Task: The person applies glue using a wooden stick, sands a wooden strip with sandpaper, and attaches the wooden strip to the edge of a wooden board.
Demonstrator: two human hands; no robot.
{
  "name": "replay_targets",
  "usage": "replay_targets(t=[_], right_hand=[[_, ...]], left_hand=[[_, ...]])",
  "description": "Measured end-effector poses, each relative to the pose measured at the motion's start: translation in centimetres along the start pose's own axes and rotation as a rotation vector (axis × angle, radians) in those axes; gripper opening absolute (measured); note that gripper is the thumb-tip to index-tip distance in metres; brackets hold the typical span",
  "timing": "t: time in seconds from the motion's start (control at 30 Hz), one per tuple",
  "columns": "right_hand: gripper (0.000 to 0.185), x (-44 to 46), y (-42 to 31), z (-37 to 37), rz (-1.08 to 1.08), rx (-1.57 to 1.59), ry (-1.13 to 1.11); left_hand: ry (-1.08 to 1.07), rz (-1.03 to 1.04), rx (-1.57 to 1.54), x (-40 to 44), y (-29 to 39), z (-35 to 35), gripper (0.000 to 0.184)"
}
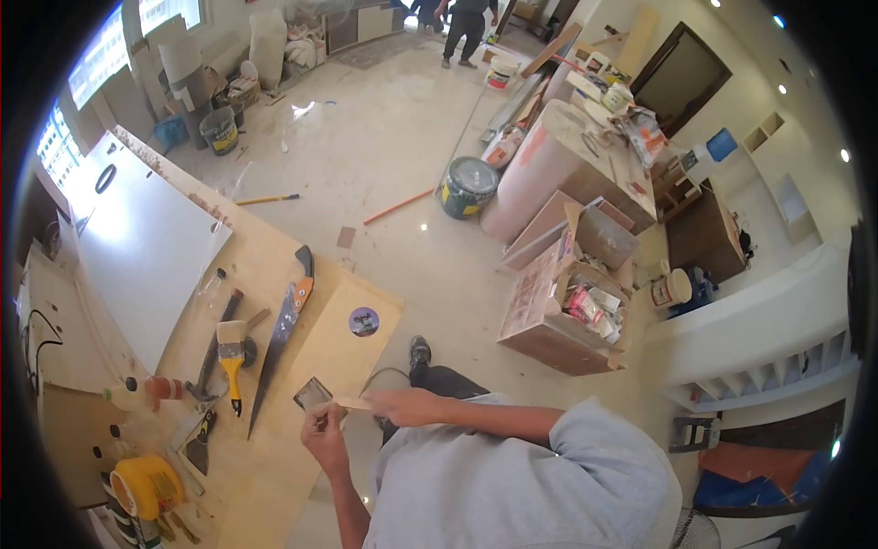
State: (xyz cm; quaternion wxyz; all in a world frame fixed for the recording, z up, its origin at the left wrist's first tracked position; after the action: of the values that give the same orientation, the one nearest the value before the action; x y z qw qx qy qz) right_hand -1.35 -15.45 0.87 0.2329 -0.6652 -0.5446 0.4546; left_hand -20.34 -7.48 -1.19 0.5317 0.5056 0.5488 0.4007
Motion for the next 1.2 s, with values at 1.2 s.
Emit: replay_targets(t=[1.2], right_hand=[[0.037,-7.0,3.3,-7.3,-0.173,0.078,0.162]], left_hand=[[-0.463,-0.186,-0.118,-3.4,1.5,5.9,0.005]])
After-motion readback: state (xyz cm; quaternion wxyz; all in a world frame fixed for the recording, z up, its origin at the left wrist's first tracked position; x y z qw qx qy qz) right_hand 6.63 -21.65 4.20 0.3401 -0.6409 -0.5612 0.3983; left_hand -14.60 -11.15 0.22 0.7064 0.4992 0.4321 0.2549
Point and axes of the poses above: each hand's wrist, its own x-axis towards the middle knuckle, its own z-axis out of the palm, y = z × x, the point moved 6 cm from there along x, towards the middle knuckle, and after that the axes turned 6 degrees about y, right-handed, at the moved point
